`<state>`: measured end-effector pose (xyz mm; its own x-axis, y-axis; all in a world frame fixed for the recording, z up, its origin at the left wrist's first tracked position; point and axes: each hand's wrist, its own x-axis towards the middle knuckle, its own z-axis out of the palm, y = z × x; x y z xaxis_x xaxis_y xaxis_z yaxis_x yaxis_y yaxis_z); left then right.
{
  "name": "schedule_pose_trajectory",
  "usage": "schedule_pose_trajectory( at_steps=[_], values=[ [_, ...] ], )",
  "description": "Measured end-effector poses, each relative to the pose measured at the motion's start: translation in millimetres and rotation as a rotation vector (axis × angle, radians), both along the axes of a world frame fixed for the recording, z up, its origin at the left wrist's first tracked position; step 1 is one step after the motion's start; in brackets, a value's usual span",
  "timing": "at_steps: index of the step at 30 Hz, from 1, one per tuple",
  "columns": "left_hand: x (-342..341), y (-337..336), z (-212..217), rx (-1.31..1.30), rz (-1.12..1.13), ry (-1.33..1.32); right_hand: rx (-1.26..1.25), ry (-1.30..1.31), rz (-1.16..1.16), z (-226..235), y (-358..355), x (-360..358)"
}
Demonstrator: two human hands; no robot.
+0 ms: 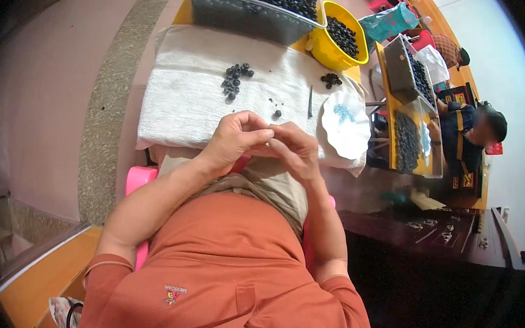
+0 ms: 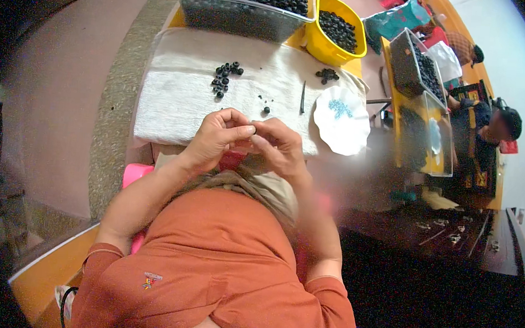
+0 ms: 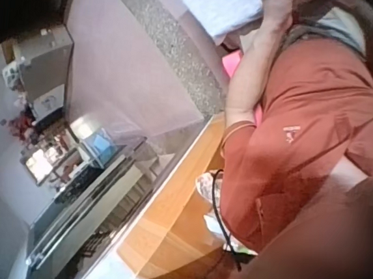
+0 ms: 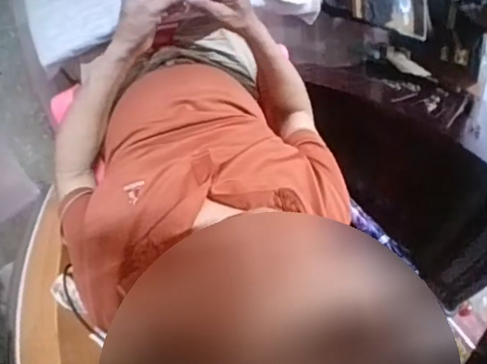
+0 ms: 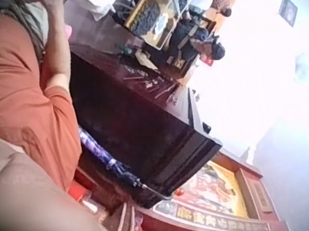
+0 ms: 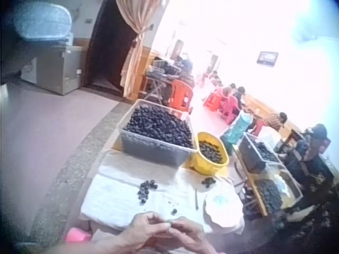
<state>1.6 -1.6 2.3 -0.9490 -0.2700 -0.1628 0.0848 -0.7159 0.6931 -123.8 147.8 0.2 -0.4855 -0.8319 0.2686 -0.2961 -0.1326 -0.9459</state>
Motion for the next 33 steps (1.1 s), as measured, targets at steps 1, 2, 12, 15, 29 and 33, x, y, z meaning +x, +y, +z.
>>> schedule_pose_trajectory(
  at_steps=[1, 2, 12, 15, 29, 33],
  values=[
    [-1, 0, -1, -0.001, 0.002, 0.0, 0.017, 0.034, 0.025, 5, 0, -9],
    [0, -1, -3, -0.046, 0.013, -0.011, 0.035, 0.068, 0.056, 11, -1, -15],
    [-3, 2, -8, -0.024, 0.099, -0.072, 0.104, 0.504, -0.072, 25, -61, -50],
    [-1, 4, -5, -0.021, 0.111, -0.11, 0.194, 0.555, 0.005, 22, -81, -48],
    [-2, 4, -3, -0.034, 0.2, -0.099, 0.465, 0.935, 0.147, 30, -119, -36],
    [-2, 4, -5, -0.057, 0.194, -0.114, 0.469, 0.941, 0.096, 26, -119, -39]
  ],
)
